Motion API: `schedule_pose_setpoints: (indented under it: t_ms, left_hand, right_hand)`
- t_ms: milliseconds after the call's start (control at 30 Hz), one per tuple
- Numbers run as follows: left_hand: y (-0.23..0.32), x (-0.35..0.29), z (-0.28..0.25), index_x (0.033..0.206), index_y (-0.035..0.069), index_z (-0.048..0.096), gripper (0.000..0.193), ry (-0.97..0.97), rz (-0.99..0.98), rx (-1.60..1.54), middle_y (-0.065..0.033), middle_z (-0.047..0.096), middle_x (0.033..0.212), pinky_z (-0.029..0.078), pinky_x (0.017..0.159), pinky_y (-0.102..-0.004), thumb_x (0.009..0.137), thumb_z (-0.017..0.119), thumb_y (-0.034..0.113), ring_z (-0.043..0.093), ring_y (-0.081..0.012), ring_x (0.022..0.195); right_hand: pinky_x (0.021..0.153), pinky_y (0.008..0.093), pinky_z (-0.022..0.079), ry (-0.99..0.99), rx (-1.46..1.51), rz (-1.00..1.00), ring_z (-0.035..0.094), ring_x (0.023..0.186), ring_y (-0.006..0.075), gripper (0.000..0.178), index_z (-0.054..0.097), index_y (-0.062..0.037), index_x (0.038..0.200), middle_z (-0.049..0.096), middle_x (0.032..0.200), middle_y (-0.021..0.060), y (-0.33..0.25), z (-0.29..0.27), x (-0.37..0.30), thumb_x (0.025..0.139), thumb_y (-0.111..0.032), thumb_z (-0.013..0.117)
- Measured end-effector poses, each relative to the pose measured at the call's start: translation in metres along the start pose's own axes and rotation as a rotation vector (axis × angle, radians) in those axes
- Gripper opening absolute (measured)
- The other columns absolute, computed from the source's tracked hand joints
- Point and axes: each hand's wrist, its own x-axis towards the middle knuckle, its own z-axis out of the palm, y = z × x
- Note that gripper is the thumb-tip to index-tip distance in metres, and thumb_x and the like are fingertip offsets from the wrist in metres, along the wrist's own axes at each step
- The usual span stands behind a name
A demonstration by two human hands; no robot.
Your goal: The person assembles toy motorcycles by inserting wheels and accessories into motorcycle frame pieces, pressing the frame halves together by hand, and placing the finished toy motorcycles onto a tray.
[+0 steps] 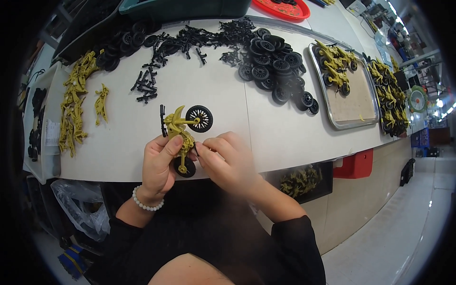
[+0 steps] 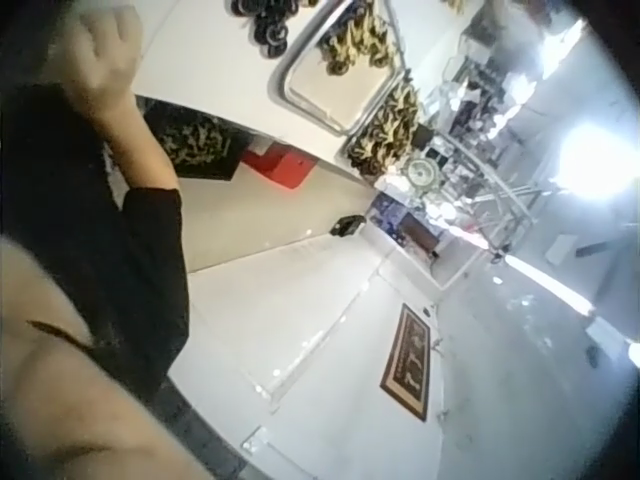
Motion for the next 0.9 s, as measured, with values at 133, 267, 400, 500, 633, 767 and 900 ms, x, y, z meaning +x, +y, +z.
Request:
schedule_pose_setpoints:
  t_ms: [133, 267, 400, 500, 633, 767, 900]
  left_hand:
    - [-0.003, 0.001, 0.001, 0.095, -0.004, 0.064, 0.020, 0.028, 0.022, 0.003, -0.0120, 0.068, 0.087, 0.054, 0.069, -0.0284, 0.095, 0.059, 0.015, 0.065, -0.0177, 0.072]
    - [-0.001, 0.000, 0.001, 0.095, -0.003, 0.064, 0.021, 0.019, 0.002, -0.020, -0.0117, 0.068, 0.086, 0.054, 0.069, -0.0281, 0.095, 0.058, 0.016, 0.065, -0.0175, 0.073]
    - [-0.002, 0.001, -0.001, 0.095, -0.004, 0.064, 0.021, 0.004, -0.012, -0.047, -0.0113, 0.067, 0.086, 0.054, 0.069, -0.0282, 0.095, 0.058, 0.017, 0.065, -0.0173, 0.073]
    - [-0.004, 0.001, 0.000, 0.096, -0.004, 0.064, 0.021, 0.021, 0.054, -0.005, -0.0112, 0.067, 0.087, 0.054, 0.070, -0.0283, 0.095, 0.057, 0.016, 0.065, -0.0172, 0.075]
    - [-0.008, -0.002, -0.001, 0.098, -0.004, 0.063, 0.018, 0.020, 0.159, 0.064, -0.0109, 0.067, 0.088, 0.054, 0.071, -0.0282, 0.095, 0.057, 0.013, 0.065, -0.0168, 0.076]
    - [-0.011, -0.005, 0.001, 0.106, -0.004, 0.064, 0.020, 0.004, 0.372, 0.231, -0.0046, 0.068, 0.089, 0.047, 0.070, -0.0196, 0.092, 0.063, 0.010, 0.060, -0.0062, 0.077]
    - [-0.008, -0.007, -0.001, 0.106, -0.004, 0.062, 0.022, -0.026, 0.548, 0.478, -0.0041, 0.067, 0.088, 0.046, 0.066, -0.0196, 0.089, 0.066, 0.010, 0.058, -0.0063, 0.074]
  right_hand:
    - [0.057, 0.0294, 0.045, -0.014, 0.004, 0.041, 0.056, 0.066, 0.0216, 0.030, 0.067, -0.0004, 0.089, 0.063, 0.079, 0.0083, -0.001, 0.001, 0.001, 0.061, 0.007, 0.074]
    - [0.058, 0.0302, 0.045, -0.036, 0.192, 0.152, 0.057, 0.067, 0.0226, 0.027, 0.067, -0.0003, 0.088, 0.062, 0.079, 0.0096, 0.007, -0.001, 0.000, 0.063, 0.008, 0.073]
    - [0.060, 0.0308, 0.046, -0.056, 0.306, 0.252, 0.058, 0.069, 0.0236, 0.027, 0.066, -0.0003, 0.089, 0.063, 0.080, 0.0105, 0.007, -0.001, 0.000, 0.065, 0.008, 0.073]
    - [0.061, 0.0309, 0.046, -0.051, 0.136, 0.128, 0.059, 0.070, 0.0243, 0.027, 0.066, 0.0000, 0.090, 0.063, 0.080, 0.0109, -0.001, -0.002, 0.003, 0.065, 0.008, 0.073]
    - [0.069, 0.0303, 0.047, -0.065, 0.222, 0.192, 0.059, 0.078, 0.0224, 0.026, 0.065, 0.0017, 0.093, 0.063, 0.087, 0.0114, 0.001, 0.000, 0.002, 0.069, 0.006, 0.073]
    - [0.075, 0.0317, 0.047, -0.048, 0.688, 0.599, 0.059, 0.085, 0.0231, 0.024, 0.063, -0.0016, 0.098, 0.062, 0.097, 0.0100, -0.002, 0.001, -0.002, 0.079, -0.011, 0.074]
    - [0.083, 0.0322, 0.045, -0.077, 0.694, 0.580, 0.058, 0.093, 0.0229, 0.022, 0.063, -0.0011, 0.098, 0.062, 0.099, 0.0102, -0.002, 0.003, 0.000, 0.081, -0.012, 0.072]
